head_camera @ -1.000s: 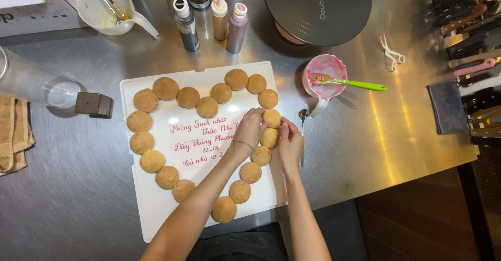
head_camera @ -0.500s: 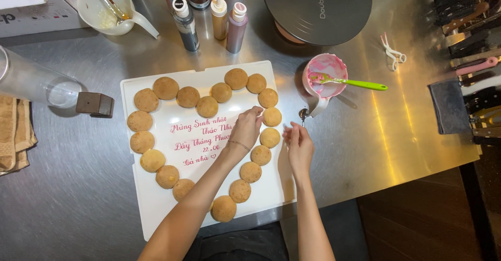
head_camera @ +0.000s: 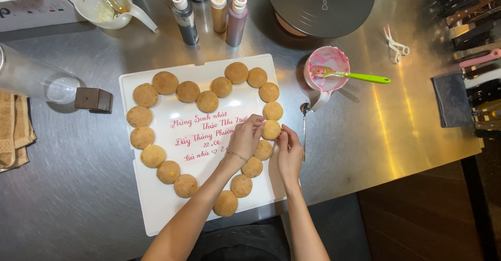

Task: Arranging small round pastries in a heart shape on a board and painting chocolate dots on them.

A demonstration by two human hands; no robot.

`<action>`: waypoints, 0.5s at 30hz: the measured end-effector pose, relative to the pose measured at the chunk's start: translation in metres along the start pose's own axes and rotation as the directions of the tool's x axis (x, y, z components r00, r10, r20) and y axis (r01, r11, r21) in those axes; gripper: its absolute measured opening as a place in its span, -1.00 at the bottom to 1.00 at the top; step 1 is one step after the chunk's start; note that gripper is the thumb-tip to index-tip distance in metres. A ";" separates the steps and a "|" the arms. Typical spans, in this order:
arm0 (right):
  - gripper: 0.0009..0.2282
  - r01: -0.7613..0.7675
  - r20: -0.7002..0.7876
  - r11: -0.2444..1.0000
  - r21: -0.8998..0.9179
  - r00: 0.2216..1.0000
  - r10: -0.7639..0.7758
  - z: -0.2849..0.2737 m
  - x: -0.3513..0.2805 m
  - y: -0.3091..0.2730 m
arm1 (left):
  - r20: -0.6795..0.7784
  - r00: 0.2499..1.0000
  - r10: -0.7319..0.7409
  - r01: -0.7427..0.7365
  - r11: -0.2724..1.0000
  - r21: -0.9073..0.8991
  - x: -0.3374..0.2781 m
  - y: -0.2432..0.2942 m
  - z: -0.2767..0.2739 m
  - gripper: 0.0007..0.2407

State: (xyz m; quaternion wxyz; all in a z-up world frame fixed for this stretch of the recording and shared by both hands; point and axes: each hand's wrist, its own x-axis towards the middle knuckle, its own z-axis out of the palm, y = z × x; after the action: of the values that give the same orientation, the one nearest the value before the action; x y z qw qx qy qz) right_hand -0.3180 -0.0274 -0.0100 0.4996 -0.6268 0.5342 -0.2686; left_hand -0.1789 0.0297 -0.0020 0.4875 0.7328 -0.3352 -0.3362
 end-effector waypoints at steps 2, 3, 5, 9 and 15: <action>-0.70 0.038 0.012 0.998 0.046 0.999 -0.039 -0.002 -0.002 0.005 | 0.000 1.000 0.027 -0.027 0.999 -0.020 -0.003 -0.002 -0.002 -0.83; -0.70 0.037 0.015 0.998 0.045 0.999 -0.038 -0.004 -0.008 0.007 | -0.002 1.000 0.024 -0.024 1.000 -0.020 -0.009 0.002 -0.006 -0.83; -0.70 0.041 -0.037 0.999 -0.009 0.998 -0.041 -0.009 -0.019 0.011 | -0.022 1.000 -0.014 0.014 1.000 0.003 -0.019 0.010 -0.015 -0.85; -0.68 -0.125 0.042 0.990 0.058 0.992 0.122 -0.009 -0.055 0.017 | 0.046 0.995 0.091 -0.095 0.989 0.116 -0.049 0.001 -0.009 -0.83; -0.67 -0.046 0.028 0.993 0.106 0.999 0.043 -0.001 -0.064 0.004 | 0.005 0.991 0.132 -0.131 0.975 0.178 -0.061 0.004 -0.007 -0.85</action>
State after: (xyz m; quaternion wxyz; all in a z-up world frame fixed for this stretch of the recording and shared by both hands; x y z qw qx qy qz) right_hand -0.3386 0.0332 -0.0012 0.5449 -0.5905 0.5266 -0.2776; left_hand -0.2072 0.0822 0.0140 0.4422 0.7508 -0.4099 -0.2696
